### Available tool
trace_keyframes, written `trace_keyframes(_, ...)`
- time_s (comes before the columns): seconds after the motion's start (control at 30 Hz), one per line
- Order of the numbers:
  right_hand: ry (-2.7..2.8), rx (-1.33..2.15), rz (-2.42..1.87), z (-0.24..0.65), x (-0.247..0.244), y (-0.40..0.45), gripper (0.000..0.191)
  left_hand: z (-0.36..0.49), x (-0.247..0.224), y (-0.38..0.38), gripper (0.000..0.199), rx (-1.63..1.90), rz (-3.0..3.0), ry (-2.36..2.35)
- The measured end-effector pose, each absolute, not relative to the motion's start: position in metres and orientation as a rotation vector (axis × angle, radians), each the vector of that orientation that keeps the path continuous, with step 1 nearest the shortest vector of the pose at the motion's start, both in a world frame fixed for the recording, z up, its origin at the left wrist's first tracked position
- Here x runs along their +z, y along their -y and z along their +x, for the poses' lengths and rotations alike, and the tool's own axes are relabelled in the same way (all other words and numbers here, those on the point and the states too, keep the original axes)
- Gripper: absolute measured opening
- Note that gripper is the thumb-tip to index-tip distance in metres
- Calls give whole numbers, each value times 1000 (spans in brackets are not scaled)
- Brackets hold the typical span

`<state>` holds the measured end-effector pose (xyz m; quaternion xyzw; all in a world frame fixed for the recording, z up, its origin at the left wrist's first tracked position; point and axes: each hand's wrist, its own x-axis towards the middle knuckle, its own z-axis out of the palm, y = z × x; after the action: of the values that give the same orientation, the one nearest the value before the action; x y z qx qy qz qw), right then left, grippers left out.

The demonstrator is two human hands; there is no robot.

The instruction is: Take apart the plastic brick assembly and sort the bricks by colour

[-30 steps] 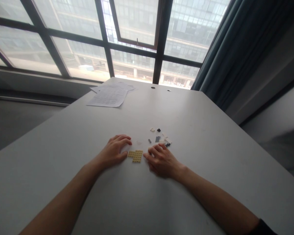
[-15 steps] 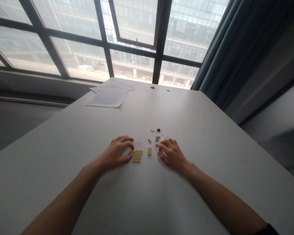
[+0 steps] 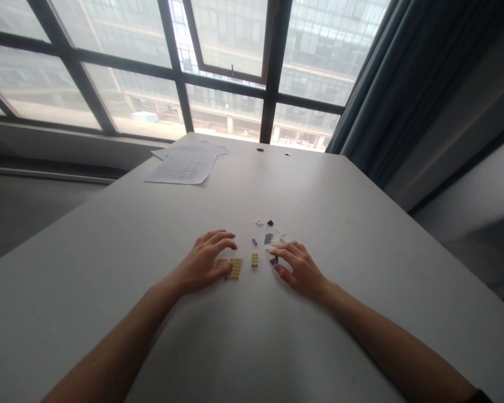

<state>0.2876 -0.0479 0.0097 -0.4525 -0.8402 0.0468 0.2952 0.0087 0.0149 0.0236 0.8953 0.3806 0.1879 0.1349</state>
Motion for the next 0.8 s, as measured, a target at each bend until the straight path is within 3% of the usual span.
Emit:
trace_keyframes(0.17,2119,163,-1201,291,8,52,29,50,33,-4,42,558,2743,-938)
trace_keyframes(0.43,2053,175,-1171,286,5,52,30,70,36,-3,24,469,2781,-874)
trace_keyframes(0.8,2187,169,-1126,283,0,57,32,62,35,-4,20,672,2758,-1136)
